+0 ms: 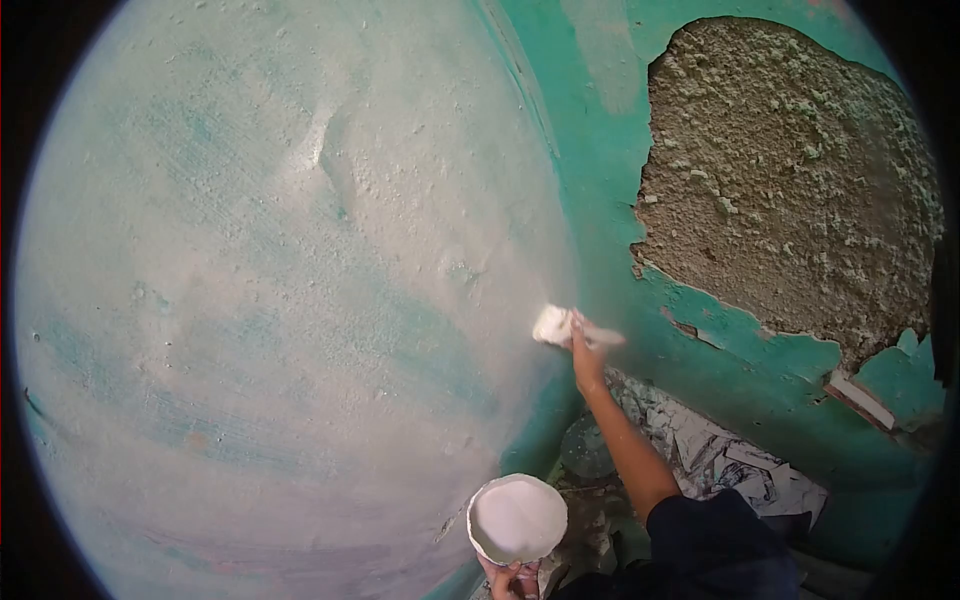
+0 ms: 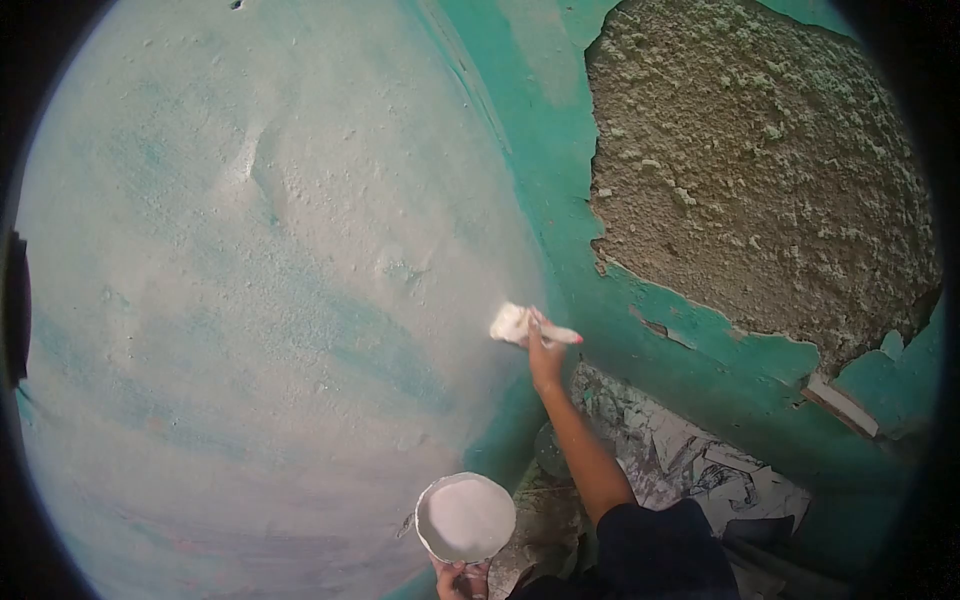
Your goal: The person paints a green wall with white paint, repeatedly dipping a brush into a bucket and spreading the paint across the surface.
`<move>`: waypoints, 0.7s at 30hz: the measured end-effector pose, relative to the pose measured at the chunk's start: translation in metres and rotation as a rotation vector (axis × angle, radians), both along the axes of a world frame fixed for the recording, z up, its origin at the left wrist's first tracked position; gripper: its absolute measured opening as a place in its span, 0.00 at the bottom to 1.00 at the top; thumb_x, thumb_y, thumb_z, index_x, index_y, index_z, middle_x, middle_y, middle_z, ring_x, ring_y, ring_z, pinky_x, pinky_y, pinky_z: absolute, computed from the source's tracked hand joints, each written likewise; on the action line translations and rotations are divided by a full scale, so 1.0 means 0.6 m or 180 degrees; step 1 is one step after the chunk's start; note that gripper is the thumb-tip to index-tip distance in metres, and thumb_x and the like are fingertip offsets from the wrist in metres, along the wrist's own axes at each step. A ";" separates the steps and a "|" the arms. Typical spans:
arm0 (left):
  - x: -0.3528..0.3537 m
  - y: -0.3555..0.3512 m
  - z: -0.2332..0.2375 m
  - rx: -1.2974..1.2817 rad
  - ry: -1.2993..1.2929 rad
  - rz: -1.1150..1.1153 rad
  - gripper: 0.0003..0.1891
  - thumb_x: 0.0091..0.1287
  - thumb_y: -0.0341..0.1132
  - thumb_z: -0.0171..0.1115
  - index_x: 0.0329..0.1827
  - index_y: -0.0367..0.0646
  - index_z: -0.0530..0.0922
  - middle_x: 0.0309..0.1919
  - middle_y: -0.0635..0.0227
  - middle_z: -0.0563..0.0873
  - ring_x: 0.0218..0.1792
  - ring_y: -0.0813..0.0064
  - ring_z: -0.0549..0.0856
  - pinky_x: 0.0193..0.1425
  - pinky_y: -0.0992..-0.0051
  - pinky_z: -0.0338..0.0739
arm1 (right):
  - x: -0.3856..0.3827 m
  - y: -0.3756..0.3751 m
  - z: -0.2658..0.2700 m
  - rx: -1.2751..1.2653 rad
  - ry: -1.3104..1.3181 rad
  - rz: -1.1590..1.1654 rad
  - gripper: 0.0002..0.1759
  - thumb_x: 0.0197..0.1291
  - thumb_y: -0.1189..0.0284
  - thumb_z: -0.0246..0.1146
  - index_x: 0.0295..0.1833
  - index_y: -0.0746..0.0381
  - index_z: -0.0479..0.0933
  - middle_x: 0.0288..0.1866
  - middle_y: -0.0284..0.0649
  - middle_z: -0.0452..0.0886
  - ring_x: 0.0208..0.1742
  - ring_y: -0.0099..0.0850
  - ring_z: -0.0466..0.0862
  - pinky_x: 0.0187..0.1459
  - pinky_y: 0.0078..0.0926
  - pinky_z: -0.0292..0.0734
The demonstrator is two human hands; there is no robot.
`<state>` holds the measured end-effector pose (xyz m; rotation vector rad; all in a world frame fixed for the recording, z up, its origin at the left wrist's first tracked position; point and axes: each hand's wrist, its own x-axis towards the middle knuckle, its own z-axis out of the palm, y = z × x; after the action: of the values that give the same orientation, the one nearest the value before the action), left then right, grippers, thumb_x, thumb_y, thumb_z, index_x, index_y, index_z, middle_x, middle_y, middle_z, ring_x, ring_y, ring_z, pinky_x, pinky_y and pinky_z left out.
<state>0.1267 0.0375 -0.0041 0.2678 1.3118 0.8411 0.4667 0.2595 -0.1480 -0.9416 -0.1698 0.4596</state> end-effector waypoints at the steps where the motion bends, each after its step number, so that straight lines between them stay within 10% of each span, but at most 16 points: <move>1: 0.001 0.000 0.000 0.0013 -0.0004 0.0003 0.38 0.64 0.26 0.54 0.79 0.51 0.53 0.71 0.62 0.66 0.67 0.59 0.71 0.69 0.59 0.71 | 0.001 -0.005 -0.045 -0.0401 -0.0105 0.0062 0.19 0.70 0.70 0.60 0.60 0.69 0.77 0.60 0.41 0.81 0.55 0.28 0.81 0.50 0.25 0.81; 6: 0.006 -0.005 0.016 0.0216 -0.0065 0.0030 0.39 0.62 0.25 0.54 0.79 0.51 0.53 0.71 0.61 0.65 0.68 0.60 0.71 0.67 0.61 0.72 | 0.021 0.003 -0.022 -0.1484 -0.0836 -0.0090 0.18 0.63 0.69 0.64 0.56 0.65 0.82 0.52 0.44 0.86 0.52 0.34 0.85 0.53 0.29 0.80; 14: -0.005 -0.010 0.009 0.0344 -0.0290 -0.0098 0.33 0.65 0.28 0.56 0.75 0.48 0.59 0.65 0.62 0.71 0.61 0.63 0.75 0.64 0.63 0.75 | 0.073 0.021 0.450 -0.0592 -0.2085 -0.0468 0.17 0.59 0.68 0.66 0.52 0.63 0.84 0.49 0.47 0.87 0.47 0.37 0.87 0.47 0.30 0.82; 21: -0.011 -0.014 0.002 0.0183 -0.0357 0.0018 0.30 0.65 0.28 0.58 0.71 0.48 0.63 0.60 0.63 0.75 0.56 0.65 0.78 0.62 0.65 0.78 | 0.038 0.021 0.370 0.0588 -0.0986 0.0063 0.20 0.70 0.70 0.60 0.62 0.70 0.76 0.60 0.43 0.80 0.54 0.28 0.82 0.45 0.23 0.84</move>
<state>0.1201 0.0293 -0.0032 0.2588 1.1858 0.8873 0.4896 0.2722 0.0738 -0.8255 -0.4950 0.3078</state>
